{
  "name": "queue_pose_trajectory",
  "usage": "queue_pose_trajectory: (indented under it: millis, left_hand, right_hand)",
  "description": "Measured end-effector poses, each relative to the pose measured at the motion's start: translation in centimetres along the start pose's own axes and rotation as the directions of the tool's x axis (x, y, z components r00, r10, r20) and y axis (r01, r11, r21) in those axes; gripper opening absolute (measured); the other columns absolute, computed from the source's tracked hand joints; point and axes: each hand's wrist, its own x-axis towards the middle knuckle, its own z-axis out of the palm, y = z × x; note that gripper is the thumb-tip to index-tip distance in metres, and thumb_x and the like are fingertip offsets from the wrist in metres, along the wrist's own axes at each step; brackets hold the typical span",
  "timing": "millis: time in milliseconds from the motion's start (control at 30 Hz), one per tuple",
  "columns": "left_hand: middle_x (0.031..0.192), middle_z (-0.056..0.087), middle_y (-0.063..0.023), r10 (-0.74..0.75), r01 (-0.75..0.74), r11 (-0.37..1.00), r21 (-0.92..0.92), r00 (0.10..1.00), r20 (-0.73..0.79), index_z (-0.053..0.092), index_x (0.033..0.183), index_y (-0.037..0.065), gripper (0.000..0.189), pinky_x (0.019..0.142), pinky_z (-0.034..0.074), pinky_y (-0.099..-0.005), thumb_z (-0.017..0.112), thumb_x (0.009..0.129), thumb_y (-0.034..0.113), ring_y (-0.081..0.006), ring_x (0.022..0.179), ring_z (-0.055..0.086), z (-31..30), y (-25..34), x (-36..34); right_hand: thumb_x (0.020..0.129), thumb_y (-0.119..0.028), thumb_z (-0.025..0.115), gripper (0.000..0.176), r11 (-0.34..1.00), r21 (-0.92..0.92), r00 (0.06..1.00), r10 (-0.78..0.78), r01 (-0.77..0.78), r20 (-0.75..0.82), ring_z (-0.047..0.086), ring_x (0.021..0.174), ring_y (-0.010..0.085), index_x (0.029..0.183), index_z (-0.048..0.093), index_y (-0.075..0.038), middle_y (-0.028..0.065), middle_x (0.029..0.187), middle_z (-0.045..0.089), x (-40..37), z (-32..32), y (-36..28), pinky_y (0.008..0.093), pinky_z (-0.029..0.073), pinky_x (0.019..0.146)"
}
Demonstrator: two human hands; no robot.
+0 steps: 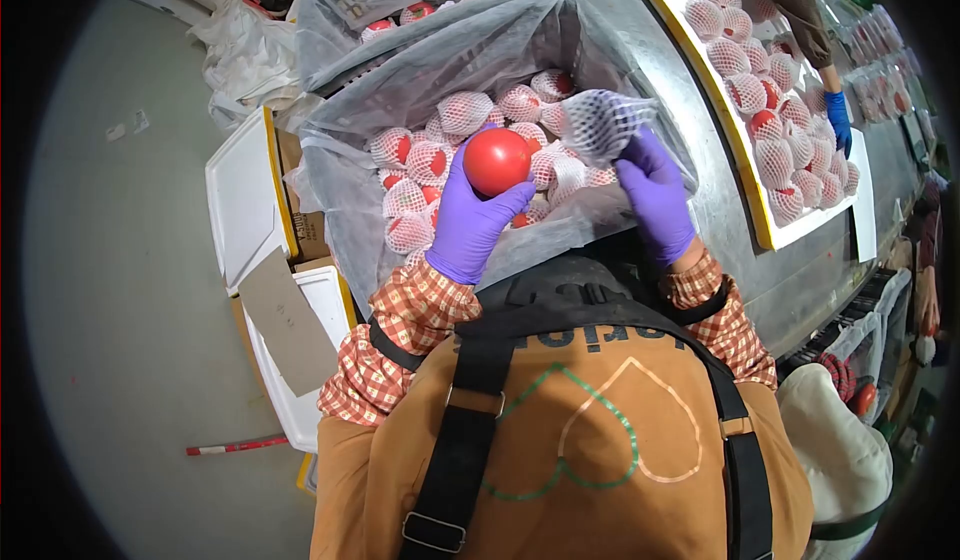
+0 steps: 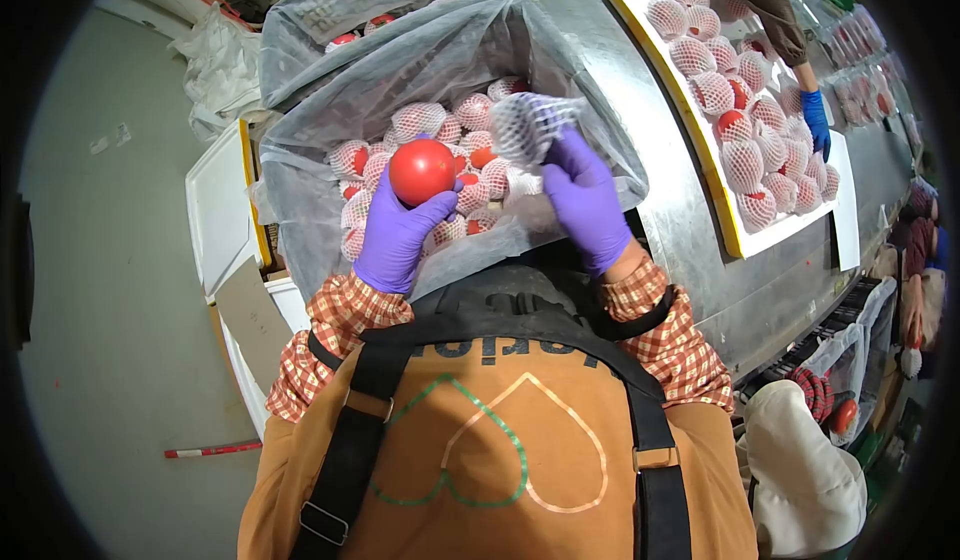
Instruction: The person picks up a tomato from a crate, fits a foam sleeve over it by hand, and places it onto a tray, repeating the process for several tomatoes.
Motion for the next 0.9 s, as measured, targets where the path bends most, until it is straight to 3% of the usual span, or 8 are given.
queue_pose_trajectory:
  millis: [100, 233, 367, 500, 567, 633, 767, 900]
  left_hand:
    - [0.132, 0.047, -0.0122, 0.139, -0.133, 0.955, 0.266, 0.990, -0.004, 0.034, 0.139, 0.003, 0.073, 0.093, 0.049, -0.0306, 0.071, 0.077, -0.001, -0.0205, 0.114, 0.054, 0.2, -0.8, 0.5]
    - [0.136, 0.044, -0.0155, 0.292, -0.310, 0.876, 0.371, 0.951, 0.104, 0.027, 0.144, 0.003, 0.085, 0.097, 0.047, -0.0305, 0.073, 0.072, -0.004, -0.0230, 0.118, 0.052, 1.2, -1.5, 0.7]
    - [0.139, 0.041, -0.0122, 0.196, -0.307, 0.772, 0.557, 0.948, 0.251, 0.019, 0.149, 0.004, 0.079, 0.083, 0.050, -0.0262, 0.049, 0.078, -0.012, -0.0086, 0.089, 0.057, 2.6, 1.1, -0.6]
    - [0.137, 0.044, -0.0122, 0.298, -0.314, 0.887, 0.338, 0.949, 0.102, 0.028, 0.145, 0.000, 0.063, 0.073, 0.049, -0.0222, 0.039, 0.083, -0.008, -0.0063, 0.075, 0.055, 1.8, 0.5, 0.5]
    - [0.134, 0.048, -0.0123, 0.195, -0.196, 0.942, 0.273, 0.980, 0.030, 0.033, 0.142, -0.001, 0.055, 0.075, 0.051, -0.0235, 0.045, 0.088, 0.001, -0.0088, 0.079, 0.057, 1.1, 1.0, 1.6]
    - [0.123, 0.056, -0.0093, -0.295, 0.293, 0.955, 0.037, 0.954, 0.057, 0.042, 0.136, 0.002, 0.045, 0.075, 0.052, -0.0256, 0.049, 0.094, 0.014, -0.0142, 0.088, 0.063, 0.8, 0.5, 2.4]
    - [0.117, 0.059, -0.0095, -0.389, 0.497, 0.841, -0.215, 0.831, 0.399, 0.045, 0.132, 0.002, 0.043, 0.083, 0.052, -0.0357, 0.051, 0.097, 0.026, -0.0190, 0.104, 0.060, 1.7, -1.2, 2.4]
    - [0.117, 0.058, -0.0096, -0.284, 0.341, 0.931, -0.130, 0.900, 0.329, 0.045, 0.132, 0.000, 0.043, 0.083, 0.052, -0.0320, 0.055, 0.093, 0.016, -0.0168, 0.101, 0.061, 2.8, -1.2, 3.1]
  right_hand:
    - [0.087, -0.001, 0.059, 0.058, 0.993, 0.044, 0.987, 0.100, -0.106, 0.126, 0.047, 0.124, 0.0184, 0.140, 0.036, 0.001, 0.0102, 0.135, 0.048, -0.9, 2.5, -0.5, 0.0319, 0.036, 0.105]
    - [0.081, -0.012, 0.073, 0.068, 0.986, -0.105, 0.973, -0.103, 0.126, 0.205, 0.048, 0.121, 0.0173, 0.137, 0.037, 0.001, 0.0117, 0.132, 0.048, -0.5, 3.5, 0.1, 0.0307, 0.038, 0.102]
    - [0.078, -0.014, 0.076, 0.074, 0.997, 0.074, 0.985, -0.022, 0.009, 0.170, 0.049, 0.121, 0.0195, 0.138, 0.035, 0.000, 0.0121, 0.130, 0.049, -0.5, 3.0, -0.7, 0.0328, 0.038, 0.104]
    - [0.082, -0.019, 0.072, 0.066, 0.951, 0.275, 0.981, 0.096, -0.141, 0.170, 0.050, 0.119, 0.0171, 0.137, 0.038, -0.001, 0.0098, 0.128, 0.051, -0.9, 1.3, -2.0, 0.0321, 0.043, 0.100]
    - [0.084, -0.031, 0.071, 0.067, 0.927, 0.305, 0.969, 0.170, -0.218, 0.178, 0.052, 0.119, 0.0181, 0.136, 0.040, -0.002, 0.0114, 0.129, 0.052, -1.2, 0.1, -1.8, 0.0313, 0.046, 0.097]
    - [0.084, -0.036, 0.070, 0.070, 0.764, 0.581, 0.955, 0.161, -0.279, 0.248, 0.052, 0.121, 0.0215, 0.136, 0.039, -0.003, 0.0131, 0.132, 0.051, -1.2, -0.5, -1.2, 0.0327, 0.047, 0.097]
    - [0.083, -0.035, 0.071, 0.072, 0.562, 0.726, 0.918, 0.237, -0.397, 0.318, 0.048, 0.126, 0.0245, 0.138, 0.038, -0.001, 0.0132, 0.135, 0.048, -1.1, -1.4, -0.1, 0.0396, 0.039, 0.106]
    - [0.083, -0.035, 0.071, 0.073, 0.525, 0.761, 0.924, 0.209, -0.381, 0.319, 0.047, 0.127, 0.0244, 0.138, 0.037, -0.001, 0.0141, 0.136, 0.047, -0.8, -1.7, -0.3, 0.0401, 0.038, 0.107]
